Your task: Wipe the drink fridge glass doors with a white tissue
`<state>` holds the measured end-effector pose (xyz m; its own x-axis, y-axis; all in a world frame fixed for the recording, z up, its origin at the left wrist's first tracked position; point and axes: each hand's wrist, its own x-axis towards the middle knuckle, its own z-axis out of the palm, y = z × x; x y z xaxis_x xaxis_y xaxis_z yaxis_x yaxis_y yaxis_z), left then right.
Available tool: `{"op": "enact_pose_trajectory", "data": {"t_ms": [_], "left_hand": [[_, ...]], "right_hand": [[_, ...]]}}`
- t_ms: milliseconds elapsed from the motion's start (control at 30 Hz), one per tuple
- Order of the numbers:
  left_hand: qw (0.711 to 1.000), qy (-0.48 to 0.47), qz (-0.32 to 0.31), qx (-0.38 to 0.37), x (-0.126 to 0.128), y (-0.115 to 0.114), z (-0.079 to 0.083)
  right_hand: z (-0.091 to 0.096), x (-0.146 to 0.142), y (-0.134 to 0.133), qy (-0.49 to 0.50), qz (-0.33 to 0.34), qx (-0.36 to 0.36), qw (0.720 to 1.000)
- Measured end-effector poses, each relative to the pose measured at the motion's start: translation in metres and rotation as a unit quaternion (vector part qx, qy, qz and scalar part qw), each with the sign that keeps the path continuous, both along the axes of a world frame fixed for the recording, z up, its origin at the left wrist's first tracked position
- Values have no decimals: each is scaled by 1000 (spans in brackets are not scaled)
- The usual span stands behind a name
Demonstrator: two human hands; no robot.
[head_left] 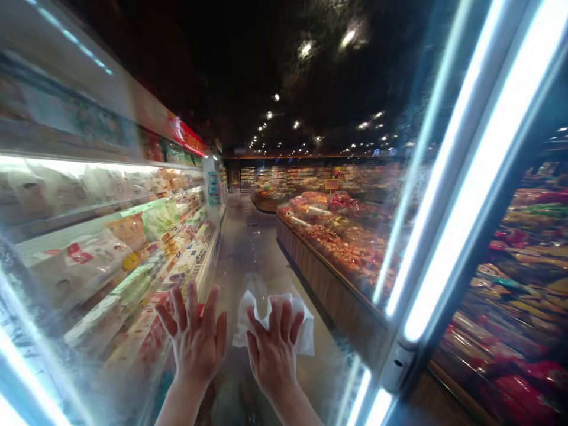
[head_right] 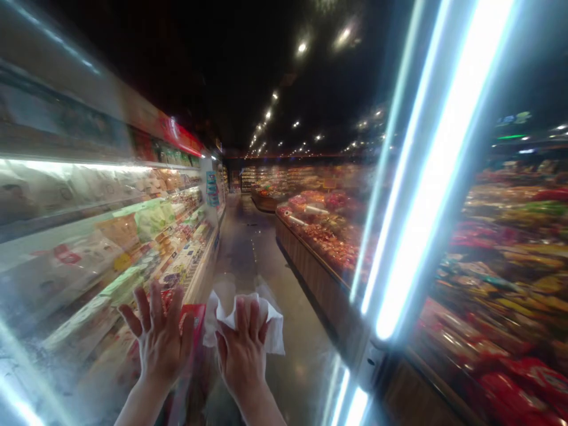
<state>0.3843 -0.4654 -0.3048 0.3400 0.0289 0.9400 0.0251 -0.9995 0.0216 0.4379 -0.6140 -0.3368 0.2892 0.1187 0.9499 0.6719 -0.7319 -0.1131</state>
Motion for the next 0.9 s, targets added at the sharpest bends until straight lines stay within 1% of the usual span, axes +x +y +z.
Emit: {"op": "enact_pose_trajectory", "data": {"t_ms": [33, 67, 167, 200, 233, 267, 367, 400, 433, 467, 600, 633, 667, 700, 800, 833, 867, 900], "left_hand": [[1000, 3, 4, 1, 0, 0, -4], [1000, 5, 6, 2, -1, 0, -8], [1000, 9, 9, -2, -6, 1, -11], [1000, 7, 11, -11, -9, 3, -11], [1000, 4, 13, -22, -12, 7, -10], [999, 4, 16, -35, -16, 11, -10], [998, 12, 22, -57, -29, 31, -8], [998, 16, 23, -56, -33, 38, -7], [998, 18, 25, -54, -36, 44, -7], [998, 19, 28, -54, -39, 50, -6], [998, 29, 31, -55, -51, 72, -6], [998, 31, 29, -53, -54, 79, -7], [998, 33, 28, -52, -57, 86, -8], [998, 33, 25, -52, -60, 93, -9], [998, 26, 18, -59, -69, 116, -12], [998, 26, 16, -61, -71, 122, -12], [998, 28, 13, -62, -74, 128, -12], [998, 32, 11, -61, -76, 133, -12]], "right_hand": [[-1, 0, 1, -1, -2, 4, 1000], [4, 1, 3, 1, -3, 5, 1000], [32, 2, 8, 13, -1, -3, 1000], [37, 2, 9, 14, -2, -9, 1000], [35, 0, 10, 12, -5, -16, 1000], [28, -2, 11, 7, -8, -23, 1000], [-9, -13, 21, -10, -11, -34, 999], [-17, -16, 27, -10, -9, -32, 999], [-19, -19, 35, -6, -6, -26, 1000], [-14, -22, 43, -1, -3, -18, 1000], [32, -27, 73, 7, -2, -15, 1000], [38, -29, 78, 4, -4, -21, 1000], [37, -31, 83, -1, -5, -25, 1000], [31, -34, 87, -7, -6, -26, 1000], [4, -44, 100, -24, -4, -30, 999], [0, -47, 106, -24, -6, -30, 999], [2, -49, 112, -21, -8, -30, 999], [9, -51, 119, -14, -11, -30, 999]]}}
